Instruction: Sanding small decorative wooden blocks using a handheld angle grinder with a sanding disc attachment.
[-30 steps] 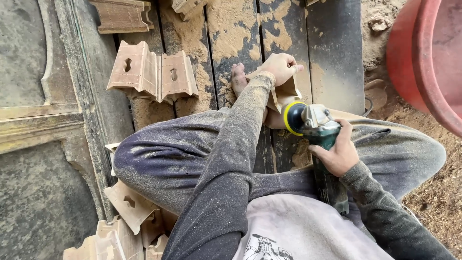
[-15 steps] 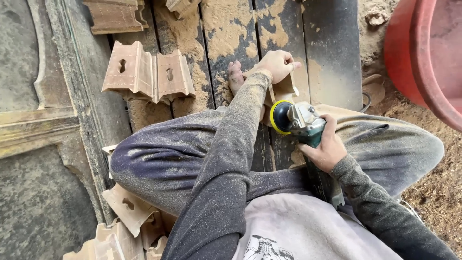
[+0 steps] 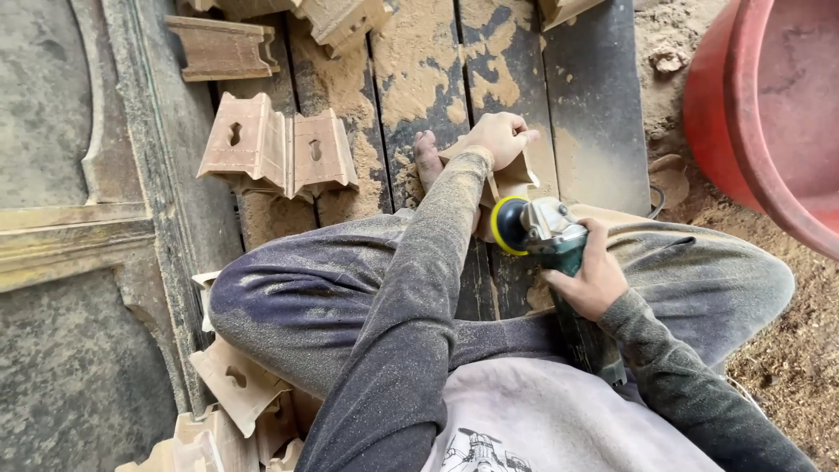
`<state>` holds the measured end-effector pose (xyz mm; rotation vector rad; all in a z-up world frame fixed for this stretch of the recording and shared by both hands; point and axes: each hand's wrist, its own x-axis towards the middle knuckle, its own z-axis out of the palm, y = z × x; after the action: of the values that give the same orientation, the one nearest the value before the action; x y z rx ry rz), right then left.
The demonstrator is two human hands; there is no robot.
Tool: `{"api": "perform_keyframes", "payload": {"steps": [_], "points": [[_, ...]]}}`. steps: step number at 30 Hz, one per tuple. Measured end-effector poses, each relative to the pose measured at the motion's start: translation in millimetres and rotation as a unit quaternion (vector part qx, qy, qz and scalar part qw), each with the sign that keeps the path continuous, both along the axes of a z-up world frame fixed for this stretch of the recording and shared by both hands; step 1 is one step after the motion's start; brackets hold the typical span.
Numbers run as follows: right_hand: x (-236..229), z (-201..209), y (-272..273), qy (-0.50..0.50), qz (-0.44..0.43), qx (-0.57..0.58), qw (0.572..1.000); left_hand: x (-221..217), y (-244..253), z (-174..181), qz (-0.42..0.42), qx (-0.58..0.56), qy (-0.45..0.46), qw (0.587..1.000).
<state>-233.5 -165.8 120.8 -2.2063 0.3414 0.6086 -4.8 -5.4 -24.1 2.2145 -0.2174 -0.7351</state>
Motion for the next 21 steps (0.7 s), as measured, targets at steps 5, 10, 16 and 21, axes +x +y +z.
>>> {"api": "perform_keyframes", "payload": {"steps": [5,10,16,21], "points": [[1.6,-4.2,-6.5,0.014,-0.026,-0.003,1.0,0.7,-2.1,-1.3,0.001,-0.001,0.001,1.0],[6.7,-0.1,-6.9,0.015,-0.022,0.0,1.0,-0.3,-5.2,-1.4,0.012,0.004,-0.006,1.0],[1.9,-9.1,-8.5,0.024,-0.024,0.005,0.999,-3.3,-4.7,-5.6,-0.001,0.005,-0.007,1.0],[3.2,18.9,-5.4,0.03,-0.055,0.031,0.998,0.0,3.3,5.6,-0.002,-0.025,-0.016,1.0]]}}
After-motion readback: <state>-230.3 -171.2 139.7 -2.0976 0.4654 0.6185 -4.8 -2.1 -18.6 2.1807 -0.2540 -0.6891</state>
